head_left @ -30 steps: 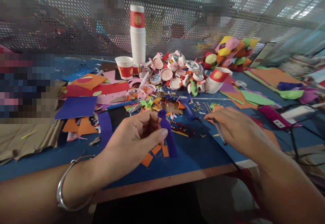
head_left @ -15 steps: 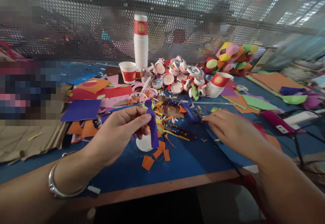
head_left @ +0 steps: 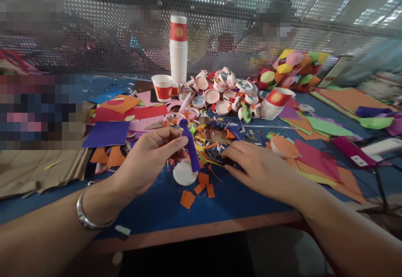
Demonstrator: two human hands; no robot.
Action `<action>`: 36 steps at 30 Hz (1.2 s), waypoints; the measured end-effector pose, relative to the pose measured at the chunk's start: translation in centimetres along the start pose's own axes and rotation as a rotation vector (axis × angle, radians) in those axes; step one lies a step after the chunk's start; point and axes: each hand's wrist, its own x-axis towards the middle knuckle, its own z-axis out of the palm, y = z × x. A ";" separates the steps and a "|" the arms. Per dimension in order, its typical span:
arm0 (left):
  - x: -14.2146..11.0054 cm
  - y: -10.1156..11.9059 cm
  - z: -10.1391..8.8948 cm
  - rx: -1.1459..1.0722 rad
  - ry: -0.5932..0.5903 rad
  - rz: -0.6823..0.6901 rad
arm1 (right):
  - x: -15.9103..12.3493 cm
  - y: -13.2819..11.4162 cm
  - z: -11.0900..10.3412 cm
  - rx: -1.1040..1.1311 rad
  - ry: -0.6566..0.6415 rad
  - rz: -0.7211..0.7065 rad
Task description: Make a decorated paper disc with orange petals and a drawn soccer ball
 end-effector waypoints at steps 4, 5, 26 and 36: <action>0.1 -0.2 -0.1 -0.037 -0.003 -0.015 | 0.6 -0.1 -0.1 -0.006 -0.042 0.040; 0.1 -0.3 -0.2 -0.048 -0.013 -0.028 | 0.7 0.0 -0.2 0.018 -0.040 0.061; 1.2 -0.8 -0.6 -0.025 -0.055 0.015 | 2.9 -0.5 -0.7 0.903 0.045 0.360; 2.2 -0.9 -1.6 0.457 -0.118 0.203 | 2.8 -0.3 -0.6 0.990 -0.200 0.303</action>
